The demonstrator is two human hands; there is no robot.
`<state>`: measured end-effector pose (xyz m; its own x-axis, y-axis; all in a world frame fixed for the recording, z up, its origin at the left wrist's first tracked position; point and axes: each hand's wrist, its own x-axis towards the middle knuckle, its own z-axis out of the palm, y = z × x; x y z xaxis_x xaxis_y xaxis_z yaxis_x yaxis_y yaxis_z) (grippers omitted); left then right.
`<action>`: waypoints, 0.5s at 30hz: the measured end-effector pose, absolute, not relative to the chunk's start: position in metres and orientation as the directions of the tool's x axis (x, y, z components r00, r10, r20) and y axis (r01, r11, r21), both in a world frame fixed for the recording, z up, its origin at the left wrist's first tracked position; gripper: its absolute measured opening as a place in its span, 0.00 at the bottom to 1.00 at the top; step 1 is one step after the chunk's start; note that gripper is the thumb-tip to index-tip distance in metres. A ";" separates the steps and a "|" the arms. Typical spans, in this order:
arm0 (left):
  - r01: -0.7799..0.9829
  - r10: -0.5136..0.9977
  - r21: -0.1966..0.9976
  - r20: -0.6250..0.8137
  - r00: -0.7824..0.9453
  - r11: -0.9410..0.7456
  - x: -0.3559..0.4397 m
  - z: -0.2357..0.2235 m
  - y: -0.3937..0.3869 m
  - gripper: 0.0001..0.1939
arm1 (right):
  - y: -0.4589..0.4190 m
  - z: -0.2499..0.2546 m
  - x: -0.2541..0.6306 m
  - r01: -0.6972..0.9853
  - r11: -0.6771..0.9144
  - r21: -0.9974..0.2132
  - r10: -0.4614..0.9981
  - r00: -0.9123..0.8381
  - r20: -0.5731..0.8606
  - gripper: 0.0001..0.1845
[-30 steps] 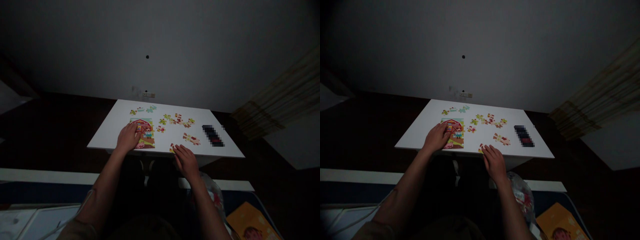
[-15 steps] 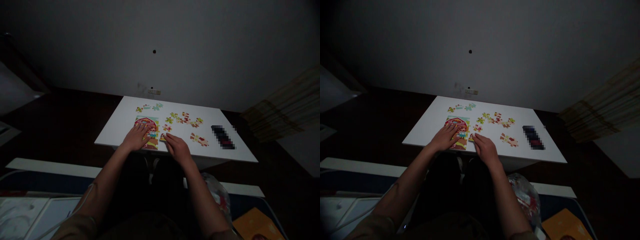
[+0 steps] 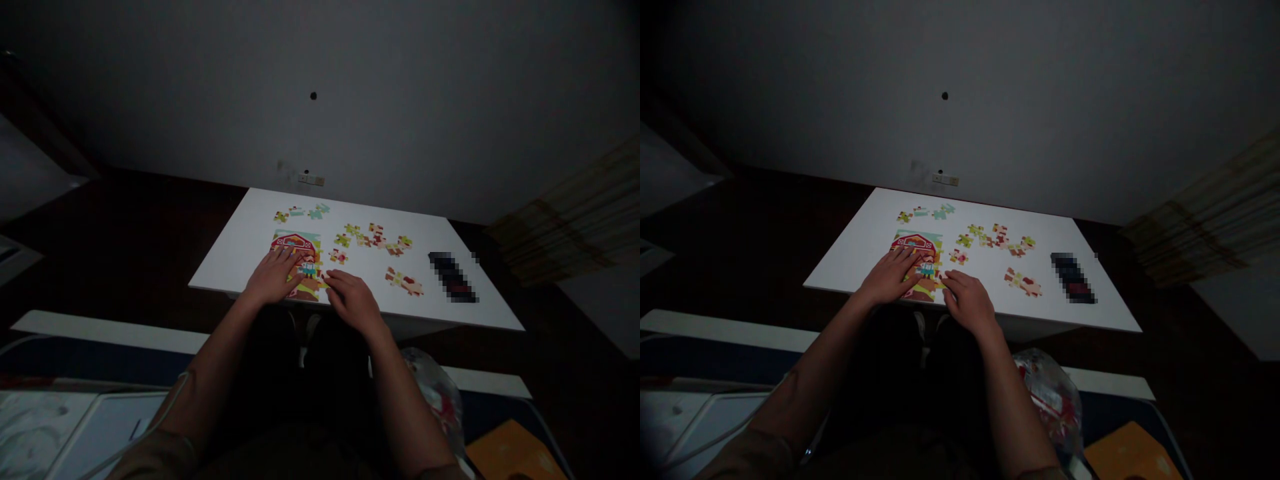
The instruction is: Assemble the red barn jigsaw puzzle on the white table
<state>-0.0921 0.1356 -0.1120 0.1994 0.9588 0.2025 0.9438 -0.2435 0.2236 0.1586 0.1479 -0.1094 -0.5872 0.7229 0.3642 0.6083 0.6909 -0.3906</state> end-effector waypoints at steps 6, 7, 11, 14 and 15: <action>0.940 0.965 0.254 0.187 0.183 -0.227 -0.091 -0.108 0.134 0.30 | 0.148 -0.109 0.159 0.620 0.682 -0.388 0.731 -0.582 0.356 0.16; 0.940 0.967 0.258 0.180 0.182 -0.225 -0.090 -0.108 0.134 0.30 | 0.148 -0.109 0.159 0.620 0.682 -0.388 0.732 -0.582 0.355 0.16; 0.942 0.973 0.263 0.158 0.170 -0.208 -0.089 -0.105 0.133 0.30 | 0.147 -0.107 0.160 0.624 0.671 -0.399 0.741 -0.569 0.357 0.14; 0.944 0.975 0.263 0.148 0.165 -0.200 -0.088 -0.103 0.132 0.31 | 0.147 -0.105 0.159 0.628 0.661 -0.410 0.750 -0.555 0.360 0.10; 0.944 0.976 0.265 0.145 0.163 -0.197 -0.088 -0.103 0.132 0.31 | 0.147 -0.105 0.159 0.631 0.657 -0.413 0.754 -0.548 0.362 0.09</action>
